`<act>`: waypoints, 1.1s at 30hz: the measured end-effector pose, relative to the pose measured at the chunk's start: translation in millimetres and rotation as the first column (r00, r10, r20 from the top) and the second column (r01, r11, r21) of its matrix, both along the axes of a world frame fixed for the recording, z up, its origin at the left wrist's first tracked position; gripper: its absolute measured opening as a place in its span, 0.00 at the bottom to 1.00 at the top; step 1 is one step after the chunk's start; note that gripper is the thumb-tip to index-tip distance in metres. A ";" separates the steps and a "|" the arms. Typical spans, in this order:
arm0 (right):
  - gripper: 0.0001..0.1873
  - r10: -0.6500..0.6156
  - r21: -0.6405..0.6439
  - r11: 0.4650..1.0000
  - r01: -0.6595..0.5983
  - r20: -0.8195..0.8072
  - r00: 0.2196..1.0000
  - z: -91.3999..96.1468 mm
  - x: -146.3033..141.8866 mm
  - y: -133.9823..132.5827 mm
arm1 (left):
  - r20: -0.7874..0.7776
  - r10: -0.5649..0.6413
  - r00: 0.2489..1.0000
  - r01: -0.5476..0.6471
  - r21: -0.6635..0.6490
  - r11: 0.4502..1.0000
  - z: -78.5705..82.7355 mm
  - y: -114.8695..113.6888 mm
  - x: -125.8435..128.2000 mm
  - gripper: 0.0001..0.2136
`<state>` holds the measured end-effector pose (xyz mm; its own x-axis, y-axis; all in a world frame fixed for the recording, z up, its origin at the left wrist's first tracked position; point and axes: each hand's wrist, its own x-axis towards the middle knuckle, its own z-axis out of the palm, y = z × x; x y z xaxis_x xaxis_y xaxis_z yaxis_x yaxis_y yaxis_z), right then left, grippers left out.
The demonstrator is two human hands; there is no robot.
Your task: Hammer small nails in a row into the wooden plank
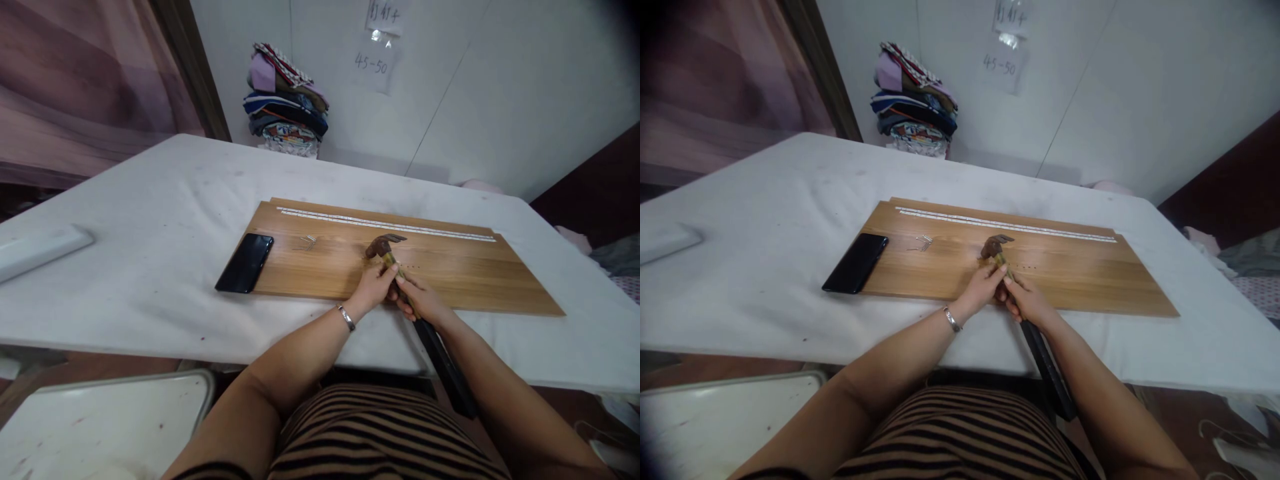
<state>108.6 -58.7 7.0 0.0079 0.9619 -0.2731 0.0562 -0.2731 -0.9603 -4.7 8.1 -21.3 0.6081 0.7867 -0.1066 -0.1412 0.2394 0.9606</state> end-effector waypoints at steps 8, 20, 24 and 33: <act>0.18 -0.002 -0.011 1.000 0.002 -0.002 1.000 -0.1 1.1 0.2 | -0.038 0.009 0.999 -0.009 0.016 1.000 1.3 -0.2 -0.8 0.18; 0.18 -0.008 0.005 1.000 0.008 0.012 1.000 -0.8 0.7 -1.5 | -0.014 0.002 1.000 -0.002 -0.003 1.000 3.9 -1.1 -1.1 0.17; 0.18 -0.003 -0.009 1.000 0.003 0.018 1.000 0.7 0.5 -0.6 | -0.026 -0.004 1.000 0.004 0.001 1.000 2.2 -0.4 -0.1 0.17; 0.18 -0.006 0.009 1.000 0.006 -0.002 1.000 -4.0 2.1 -0.9 | -0.020 -0.004 1.000 0.004 0.002 1.000 3.7 -0.8 -1.5 0.18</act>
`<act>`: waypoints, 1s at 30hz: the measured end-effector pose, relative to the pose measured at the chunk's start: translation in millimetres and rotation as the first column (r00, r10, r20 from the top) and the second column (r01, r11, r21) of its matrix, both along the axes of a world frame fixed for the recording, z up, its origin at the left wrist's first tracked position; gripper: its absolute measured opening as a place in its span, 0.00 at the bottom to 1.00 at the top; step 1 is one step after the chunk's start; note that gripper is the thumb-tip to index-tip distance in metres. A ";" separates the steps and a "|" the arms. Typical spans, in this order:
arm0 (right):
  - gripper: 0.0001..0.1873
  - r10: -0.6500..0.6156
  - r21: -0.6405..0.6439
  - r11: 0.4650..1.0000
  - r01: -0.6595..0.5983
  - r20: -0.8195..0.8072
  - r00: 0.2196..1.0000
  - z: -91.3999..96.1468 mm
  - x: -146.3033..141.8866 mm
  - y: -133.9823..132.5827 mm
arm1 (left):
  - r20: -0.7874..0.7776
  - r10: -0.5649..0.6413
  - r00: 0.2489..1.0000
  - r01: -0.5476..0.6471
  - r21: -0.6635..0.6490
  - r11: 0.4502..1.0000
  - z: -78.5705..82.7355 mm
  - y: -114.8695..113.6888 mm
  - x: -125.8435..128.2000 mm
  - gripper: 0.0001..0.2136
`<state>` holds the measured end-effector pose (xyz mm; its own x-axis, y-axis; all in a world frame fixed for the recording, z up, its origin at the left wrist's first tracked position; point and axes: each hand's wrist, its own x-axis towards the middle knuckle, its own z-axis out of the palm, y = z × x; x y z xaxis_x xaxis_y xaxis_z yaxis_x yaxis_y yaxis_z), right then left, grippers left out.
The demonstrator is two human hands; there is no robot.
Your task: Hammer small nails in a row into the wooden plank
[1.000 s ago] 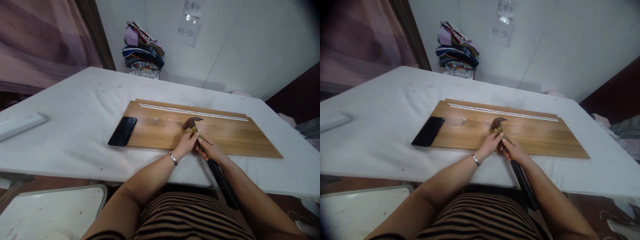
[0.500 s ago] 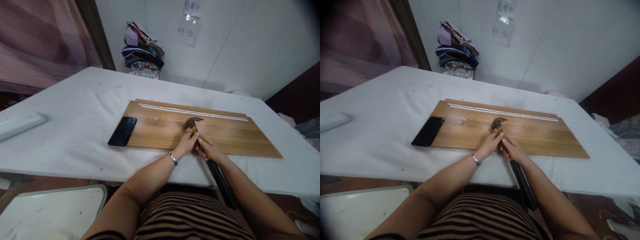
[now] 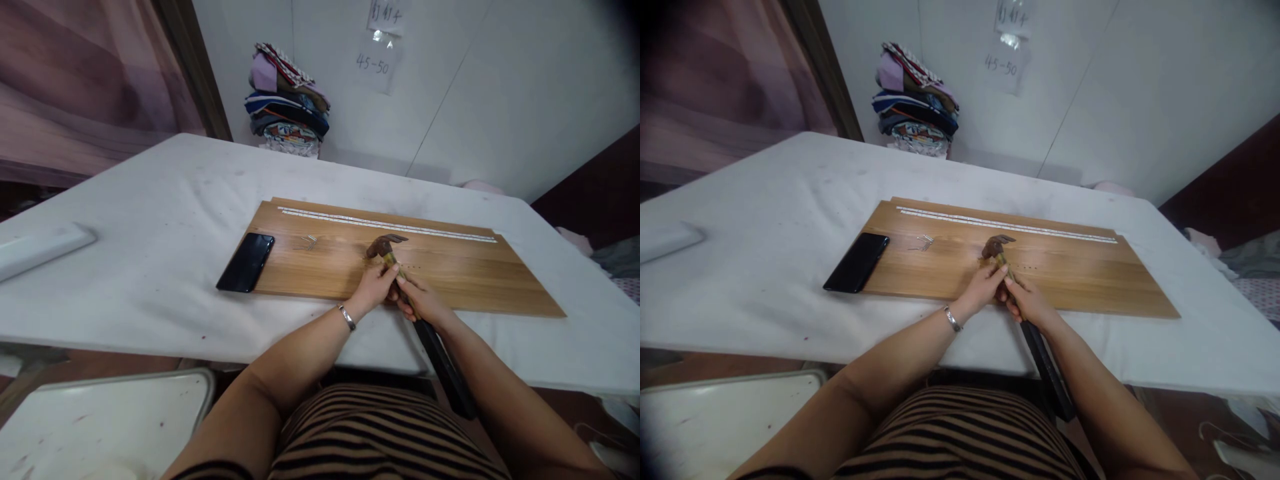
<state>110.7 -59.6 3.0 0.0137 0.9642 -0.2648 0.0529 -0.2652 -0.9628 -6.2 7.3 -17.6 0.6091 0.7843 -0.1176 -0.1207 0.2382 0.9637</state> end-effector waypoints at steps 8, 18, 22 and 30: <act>0.19 0.014 -0.022 1.000 -0.014 0.007 1.000 3.7 -0.5 0.7 | 0.010 0.004 1.000 -0.004 0.014 1.000 -3.8 0.7 1.5 0.20; 0.19 0.004 -0.024 1.000 -0.004 0.009 1.000 3.7 -0.8 1.2 | 0.002 -0.006 1.000 0.006 0.025 1.000 -1.9 1.1 0.4 0.19; 0.18 -0.010 -0.010 1.000 0.010 -0.001 1.000 4.7 -3.1 0.2 | 0.002 -0.003 1.000 0.003 0.007 1.000 -0.1 0.5 -0.2 0.19; 0.17 -0.003 -0.009 1.000 0.003 -0.009 1.000 2.0 -1.1 -0.2 | -0.004 -0.005 1.000 0.006 0.012 1.000 -4.3 1.2 1.2 0.18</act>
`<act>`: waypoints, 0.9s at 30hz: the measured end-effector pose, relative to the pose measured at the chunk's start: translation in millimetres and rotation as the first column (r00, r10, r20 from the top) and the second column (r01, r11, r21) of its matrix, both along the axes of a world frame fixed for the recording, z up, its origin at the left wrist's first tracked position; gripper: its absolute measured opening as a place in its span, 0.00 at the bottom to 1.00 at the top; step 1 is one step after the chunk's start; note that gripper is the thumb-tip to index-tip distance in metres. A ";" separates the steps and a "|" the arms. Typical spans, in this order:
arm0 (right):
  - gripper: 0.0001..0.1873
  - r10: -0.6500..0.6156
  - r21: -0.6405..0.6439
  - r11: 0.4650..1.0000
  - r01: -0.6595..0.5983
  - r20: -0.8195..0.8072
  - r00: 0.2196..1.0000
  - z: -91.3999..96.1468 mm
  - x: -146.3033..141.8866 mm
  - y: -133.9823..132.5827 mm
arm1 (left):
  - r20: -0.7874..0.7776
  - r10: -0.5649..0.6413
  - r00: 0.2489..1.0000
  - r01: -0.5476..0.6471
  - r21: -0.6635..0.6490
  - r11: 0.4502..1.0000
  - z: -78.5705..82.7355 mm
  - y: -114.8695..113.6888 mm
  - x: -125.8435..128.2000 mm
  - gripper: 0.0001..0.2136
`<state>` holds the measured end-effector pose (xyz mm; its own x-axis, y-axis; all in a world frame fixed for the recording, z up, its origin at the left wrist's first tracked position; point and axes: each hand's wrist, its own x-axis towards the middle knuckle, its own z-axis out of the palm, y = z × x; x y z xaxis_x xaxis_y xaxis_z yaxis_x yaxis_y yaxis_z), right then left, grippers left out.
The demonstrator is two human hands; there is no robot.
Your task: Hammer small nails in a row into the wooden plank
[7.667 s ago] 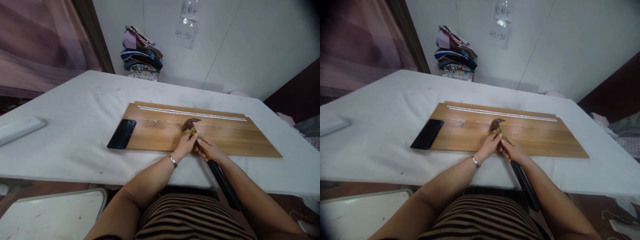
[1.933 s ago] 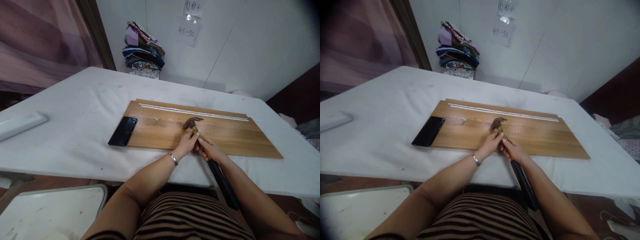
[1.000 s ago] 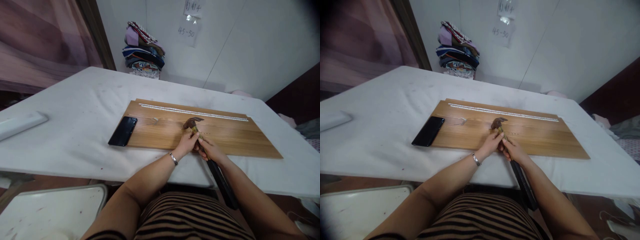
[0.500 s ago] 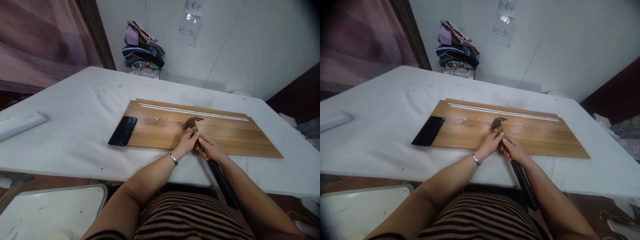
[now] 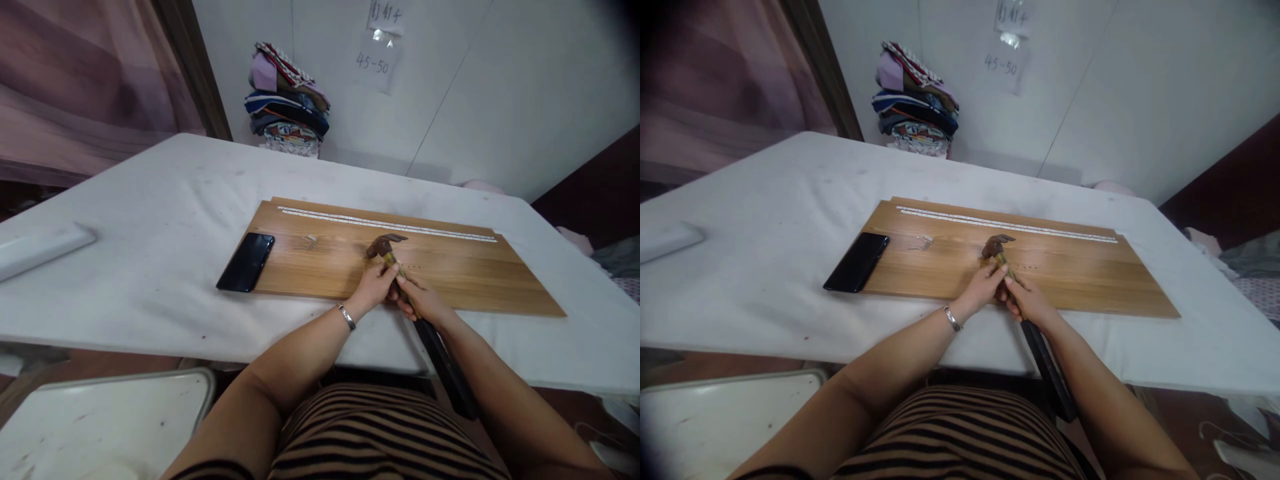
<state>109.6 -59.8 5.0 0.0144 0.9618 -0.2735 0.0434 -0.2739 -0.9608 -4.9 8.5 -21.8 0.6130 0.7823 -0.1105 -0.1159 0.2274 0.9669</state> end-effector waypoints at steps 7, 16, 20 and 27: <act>0.18 -0.002 -0.011 1.000 0.003 0.003 1.000 1.6 -0.1 1.2 | -0.003 -0.003 1.000 0.003 0.018 1.000 0.8 0.0 -0.6 0.18; 0.19 0.000 -0.008 1.000 0.000 0.017 1.000 2.7 -1.1 0.0 | 0.012 -0.006 1.000 0.006 0.012 1.000 3.0 -0.9 -1.7 0.18; 0.19 0.013 -0.016 1.000 -0.013 0.005 1.000 1.7 0.4 1.0 | 0.014 0.001 1.000 -0.001 0.027 1.000 -2.3 0.1 -0.3 0.19; 0.18 0.013 -0.010 1.000 -0.013 0.003 1.000 -2.1 3.1 1.3 | -0.008 0.009 1.000 -0.009 0.032 0.999 -0.8 0.0 -0.2 0.19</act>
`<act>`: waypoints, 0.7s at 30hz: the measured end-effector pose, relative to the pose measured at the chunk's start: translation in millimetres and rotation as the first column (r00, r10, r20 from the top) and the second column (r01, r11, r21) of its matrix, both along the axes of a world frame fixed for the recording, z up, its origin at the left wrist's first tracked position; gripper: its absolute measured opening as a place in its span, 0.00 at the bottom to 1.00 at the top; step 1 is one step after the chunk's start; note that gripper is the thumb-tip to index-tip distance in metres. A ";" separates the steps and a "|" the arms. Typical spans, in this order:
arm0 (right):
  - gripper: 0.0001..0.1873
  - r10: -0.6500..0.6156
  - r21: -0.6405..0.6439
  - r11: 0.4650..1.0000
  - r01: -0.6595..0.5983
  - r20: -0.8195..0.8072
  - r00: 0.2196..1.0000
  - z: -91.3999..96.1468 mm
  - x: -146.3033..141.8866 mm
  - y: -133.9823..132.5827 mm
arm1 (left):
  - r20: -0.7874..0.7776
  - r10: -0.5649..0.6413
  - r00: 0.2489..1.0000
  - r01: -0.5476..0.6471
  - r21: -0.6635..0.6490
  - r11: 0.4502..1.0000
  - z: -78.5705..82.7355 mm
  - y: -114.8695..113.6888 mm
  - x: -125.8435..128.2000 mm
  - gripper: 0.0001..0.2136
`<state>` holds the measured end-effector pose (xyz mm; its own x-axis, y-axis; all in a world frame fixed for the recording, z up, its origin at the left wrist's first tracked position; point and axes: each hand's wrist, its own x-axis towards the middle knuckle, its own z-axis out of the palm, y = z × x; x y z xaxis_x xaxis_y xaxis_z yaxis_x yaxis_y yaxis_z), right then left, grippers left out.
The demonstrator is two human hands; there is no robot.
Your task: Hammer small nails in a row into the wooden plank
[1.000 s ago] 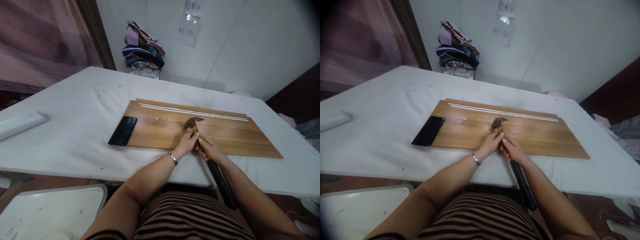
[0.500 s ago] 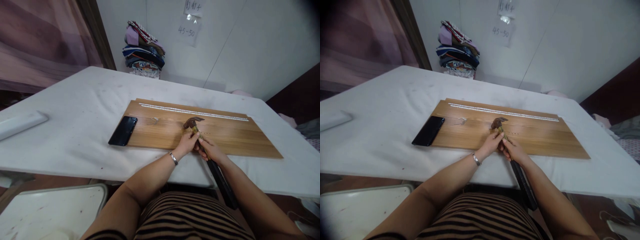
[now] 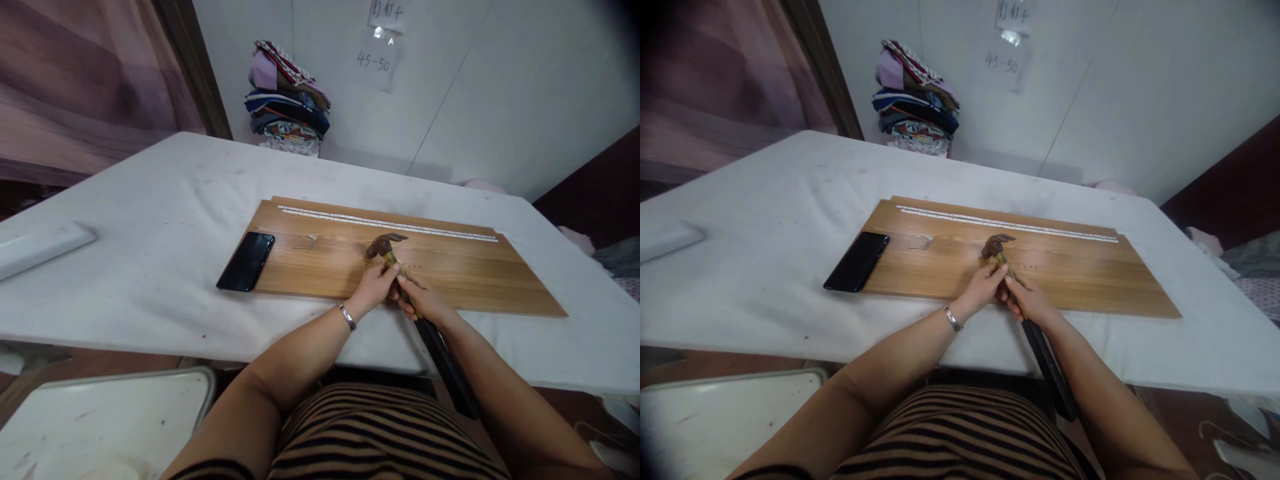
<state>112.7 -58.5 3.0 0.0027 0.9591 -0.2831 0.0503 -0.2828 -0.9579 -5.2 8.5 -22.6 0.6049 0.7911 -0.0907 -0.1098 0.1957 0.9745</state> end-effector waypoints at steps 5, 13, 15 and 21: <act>0.17 -0.010 0.006 1.000 0.010 0.003 1.000 2.9 -2.7 -0.9 | 0.019 -0.008 1.000 0.008 -0.021 1.000 4.2 -0.8 -1.4 0.19; 0.18 -0.026 0.017 1.000 0.026 -0.017 1.000 1.6 -4.6 -2.0 | 0.005 0.004 1.000 -0.004 -0.022 1.000 2.8 -1.3 -1.2 0.18; 0.18 -0.028 0.010 1.000 0.028 -0.010 1.000 1.4 -4.0 -1.4 | 0.000 -0.001 1.000 0.001 -0.016 1.000 3.9 -1.2 -1.6 0.18; 0.19 -0.011 -0.011 1.000 0.011 0.007 1.000 5.0 -4.1 -0.2 | 0.004 -0.019 1.000 0.019 -0.038 0.999 4.2 -0.3 -1.0 0.18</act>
<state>108.6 -58.7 8.0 0.0156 0.9558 -0.2936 0.0535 -0.2940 -0.9543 -6.2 8.2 -18.4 0.6202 0.7755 -0.1181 -0.1094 0.2346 0.9659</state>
